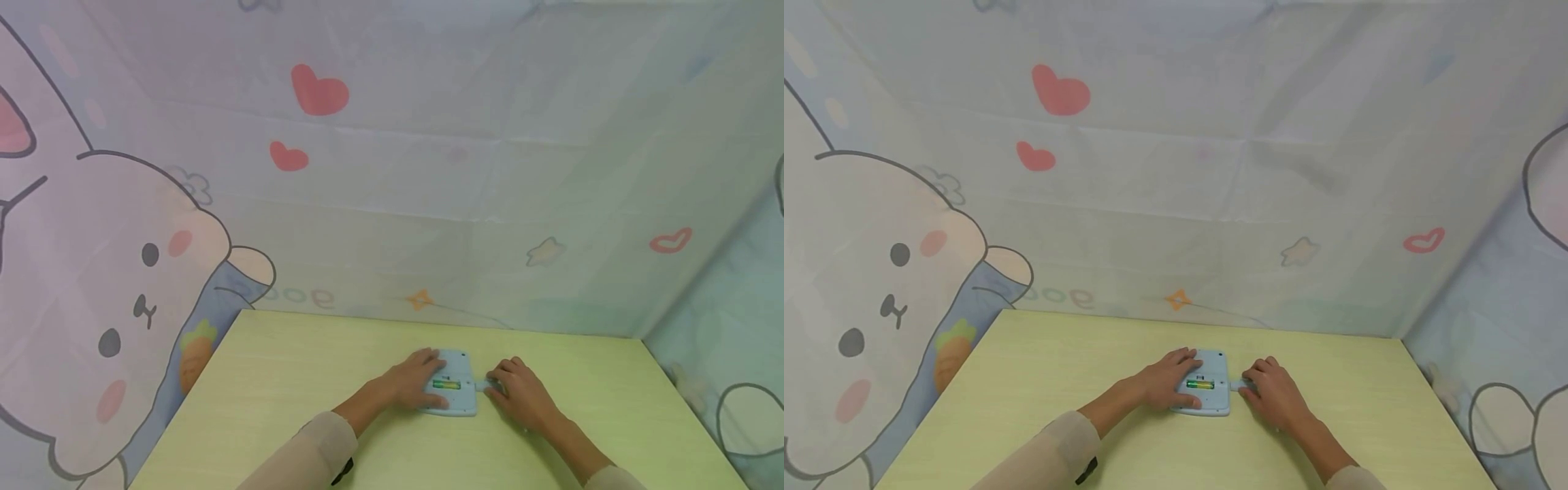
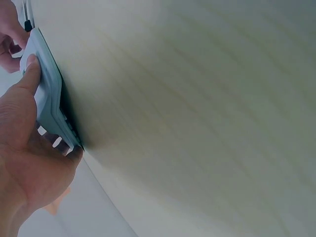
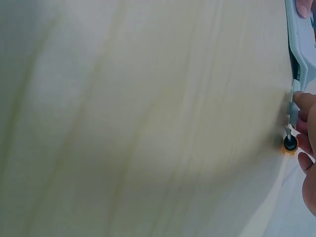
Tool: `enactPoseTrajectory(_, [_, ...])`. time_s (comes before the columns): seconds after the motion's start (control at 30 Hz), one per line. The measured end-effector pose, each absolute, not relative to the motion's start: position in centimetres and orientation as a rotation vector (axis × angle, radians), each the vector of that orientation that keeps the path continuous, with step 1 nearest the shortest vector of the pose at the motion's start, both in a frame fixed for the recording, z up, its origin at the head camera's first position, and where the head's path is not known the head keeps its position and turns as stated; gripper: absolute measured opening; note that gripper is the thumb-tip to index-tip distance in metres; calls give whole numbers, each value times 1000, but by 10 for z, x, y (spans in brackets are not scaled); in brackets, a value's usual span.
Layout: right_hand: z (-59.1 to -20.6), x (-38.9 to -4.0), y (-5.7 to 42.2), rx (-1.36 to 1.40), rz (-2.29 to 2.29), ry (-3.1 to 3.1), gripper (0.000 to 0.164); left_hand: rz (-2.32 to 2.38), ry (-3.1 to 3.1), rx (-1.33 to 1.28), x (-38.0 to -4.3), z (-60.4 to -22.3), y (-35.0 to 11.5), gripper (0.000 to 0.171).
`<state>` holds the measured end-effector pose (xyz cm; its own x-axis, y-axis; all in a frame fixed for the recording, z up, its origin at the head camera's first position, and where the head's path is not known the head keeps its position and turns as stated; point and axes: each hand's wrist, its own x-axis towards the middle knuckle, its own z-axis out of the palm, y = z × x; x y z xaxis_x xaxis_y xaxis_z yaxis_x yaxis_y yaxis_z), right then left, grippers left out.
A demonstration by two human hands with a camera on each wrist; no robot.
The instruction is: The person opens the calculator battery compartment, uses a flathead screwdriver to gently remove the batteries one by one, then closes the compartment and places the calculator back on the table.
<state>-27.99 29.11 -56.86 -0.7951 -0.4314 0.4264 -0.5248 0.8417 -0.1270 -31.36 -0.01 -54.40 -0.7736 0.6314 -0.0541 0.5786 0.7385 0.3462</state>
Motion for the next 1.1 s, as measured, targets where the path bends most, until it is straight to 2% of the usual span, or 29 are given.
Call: enactPoseTrajectory(1.1, [-558,-282,294,568,489,-2633,29,477,2764,993,-315,-544,-1,86])
